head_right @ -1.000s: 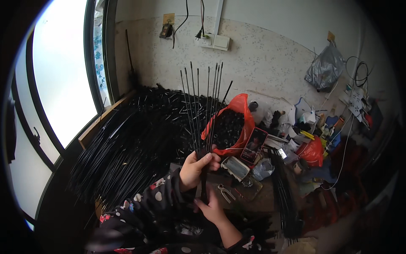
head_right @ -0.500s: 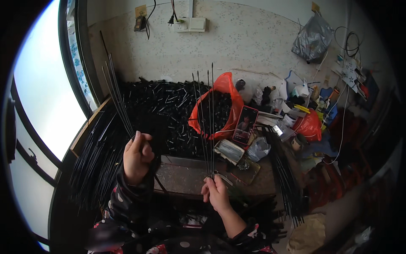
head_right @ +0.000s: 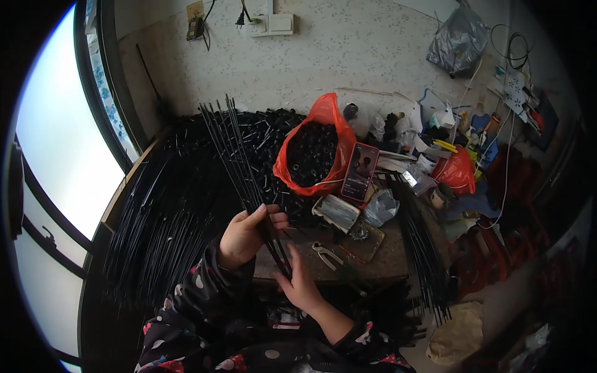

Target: Assembling small black tubes with connectors using pliers.

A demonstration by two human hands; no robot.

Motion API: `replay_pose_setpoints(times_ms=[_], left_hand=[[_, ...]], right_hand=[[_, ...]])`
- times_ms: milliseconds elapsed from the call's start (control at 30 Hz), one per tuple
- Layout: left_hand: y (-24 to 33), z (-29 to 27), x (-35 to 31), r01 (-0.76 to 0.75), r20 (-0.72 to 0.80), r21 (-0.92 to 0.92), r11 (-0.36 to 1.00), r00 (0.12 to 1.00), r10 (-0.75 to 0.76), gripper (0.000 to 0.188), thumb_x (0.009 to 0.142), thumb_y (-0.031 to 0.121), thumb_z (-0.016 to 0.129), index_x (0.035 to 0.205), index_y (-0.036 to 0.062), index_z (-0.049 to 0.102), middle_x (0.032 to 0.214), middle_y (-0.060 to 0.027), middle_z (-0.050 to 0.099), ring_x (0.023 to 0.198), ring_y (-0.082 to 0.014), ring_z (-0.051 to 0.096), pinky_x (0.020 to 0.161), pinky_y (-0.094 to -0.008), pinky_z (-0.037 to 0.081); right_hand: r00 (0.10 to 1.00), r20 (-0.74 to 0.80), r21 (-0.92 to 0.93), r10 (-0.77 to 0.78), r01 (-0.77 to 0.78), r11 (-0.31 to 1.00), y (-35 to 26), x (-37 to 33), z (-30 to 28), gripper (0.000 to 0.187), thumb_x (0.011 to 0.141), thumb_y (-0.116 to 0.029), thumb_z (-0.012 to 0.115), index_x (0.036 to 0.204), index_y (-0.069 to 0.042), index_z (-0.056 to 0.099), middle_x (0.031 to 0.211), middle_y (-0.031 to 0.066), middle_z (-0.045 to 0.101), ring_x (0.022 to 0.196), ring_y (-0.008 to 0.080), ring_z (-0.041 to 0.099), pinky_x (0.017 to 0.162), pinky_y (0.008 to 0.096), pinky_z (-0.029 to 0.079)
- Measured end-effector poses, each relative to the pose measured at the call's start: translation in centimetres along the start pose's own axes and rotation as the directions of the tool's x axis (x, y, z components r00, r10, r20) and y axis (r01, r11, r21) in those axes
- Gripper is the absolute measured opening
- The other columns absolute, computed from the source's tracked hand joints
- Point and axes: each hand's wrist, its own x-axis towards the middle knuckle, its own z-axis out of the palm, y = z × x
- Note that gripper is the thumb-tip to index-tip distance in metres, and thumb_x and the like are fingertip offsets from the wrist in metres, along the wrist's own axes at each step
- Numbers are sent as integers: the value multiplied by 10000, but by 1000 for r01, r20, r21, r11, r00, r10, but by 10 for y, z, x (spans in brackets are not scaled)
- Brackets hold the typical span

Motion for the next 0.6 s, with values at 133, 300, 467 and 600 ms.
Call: replay_pose_setpoints(times_ms=[133, 300, 467, 600], left_hand=[[9, 14, -4, -66, 53, 158, 985, 997, 58, 224, 861, 93, 554, 1038, -43, 567, 920, -137, 642, 840, -209, 630, 776, -315, 505], [-17, -7, -16, -116, 293, 395, 911, 956, -6, 183, 837, 12, 573, 1014, -27, 597, 904, -75, 652, 845, -146, 619, 772, -262, 490], [-58, -36, -40, -704, 774, 585, 403, 632, -19, 253, 764, 31, 634, 1015, 57, 628, 943, -93, 650, 828, -230, 635, 741, -289, 499], [-90, -73, -34, -718, 751, 620, 315, 659, 24, 272, 727, 63, 651, 999, 70, 628, 908, -103, 642, 794, -274, 629, 703, -331, 511]], right_hand=[[838, 357, 50, 413, -459, 887, 12, -33, -7, 433, 857, -61, 526, 1255, -14, 362, 952, 102, 561, 769, 135, 525, 704, 262, 421], [892, 265, 710, 367, -438, 552, 35, -20, -13, 434, 925, -317, 430, 1231, -9, 439, 1147, 94, 551, 1053, 174, 518, 938, 321, 370], [706, 639, 752, 307, -656, -57, 28, 47, -29, 648, 903, -539, 268, 1194, 14, 438, 1180, 194, 513, 1035, 319, 534, 918, 438, 421], [649, 459, 782, 607, -620, 71, 32, 107, -25, 825, 828, -591, 439, 1278, 81, 274, 1200, 205, 486, 963, 323, 575, 851, 390, 470]])
